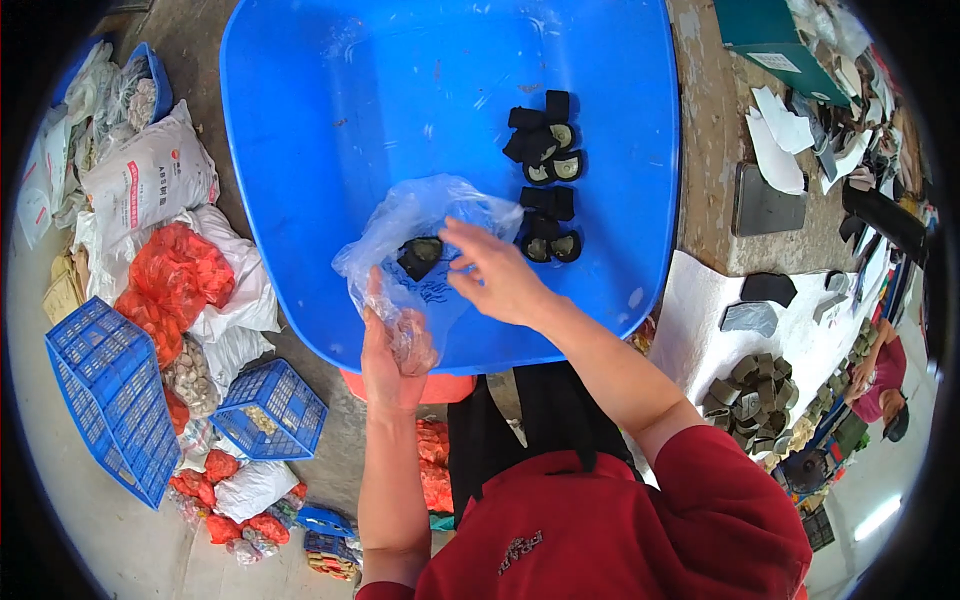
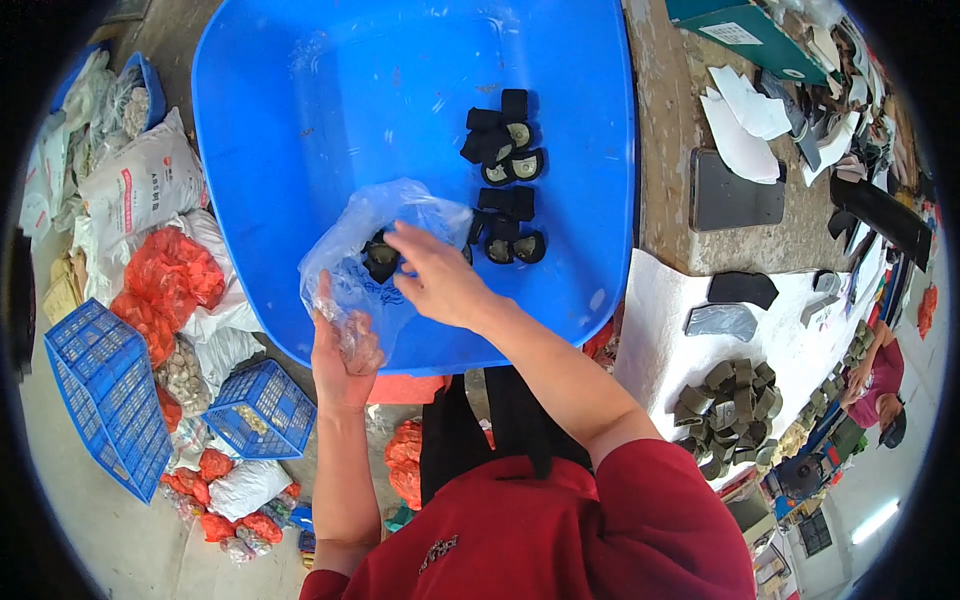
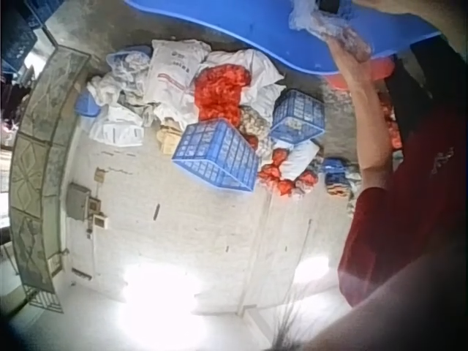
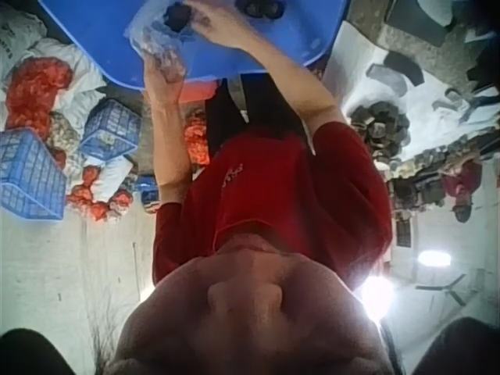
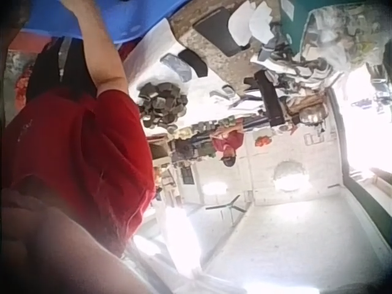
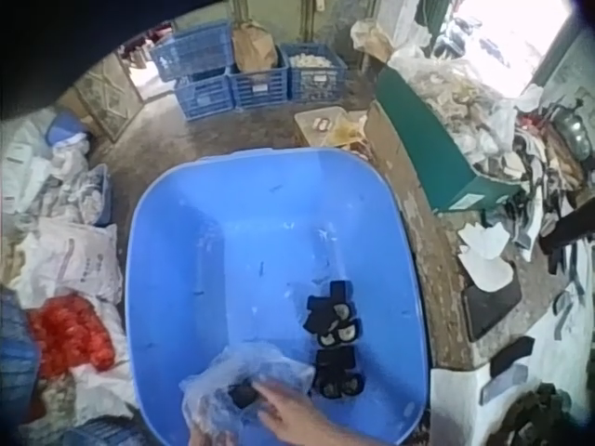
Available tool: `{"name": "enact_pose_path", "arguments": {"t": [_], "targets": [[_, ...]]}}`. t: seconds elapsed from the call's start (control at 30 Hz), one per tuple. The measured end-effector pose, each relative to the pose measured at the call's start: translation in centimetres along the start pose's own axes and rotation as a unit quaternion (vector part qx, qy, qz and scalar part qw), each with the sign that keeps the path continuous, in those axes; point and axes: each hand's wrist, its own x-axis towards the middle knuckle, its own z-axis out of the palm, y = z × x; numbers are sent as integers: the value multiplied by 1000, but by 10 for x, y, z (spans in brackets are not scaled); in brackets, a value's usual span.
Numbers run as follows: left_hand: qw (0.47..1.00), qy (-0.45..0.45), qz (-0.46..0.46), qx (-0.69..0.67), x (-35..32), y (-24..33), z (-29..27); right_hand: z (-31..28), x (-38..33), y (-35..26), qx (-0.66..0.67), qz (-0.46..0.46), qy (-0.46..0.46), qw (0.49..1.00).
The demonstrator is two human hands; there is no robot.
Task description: Sorting and packing small shoe components into plastic bags.
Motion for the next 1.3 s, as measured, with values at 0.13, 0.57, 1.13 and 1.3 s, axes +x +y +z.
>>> {"name": "enact_pose_path", "arguments": {"t": [0.13, 0.57, 1.13, 1.3], "targets": [[999, -48, 0, -11, -1, 4, -11, -53, 5, 35, -303, 5, 165, 939], [1000, -27, -4, 16, 0, 1, -6, -94, 4, 100, -356, 107, 69, 926], [999, -1, -8, 54, -8, -1, 1, -49, -10, 37, -318, 107, 141, 931], [997, 31, -8, 63, -5, -1, -1, -58, 8, 76, -350, 124, 75, 925]]}}
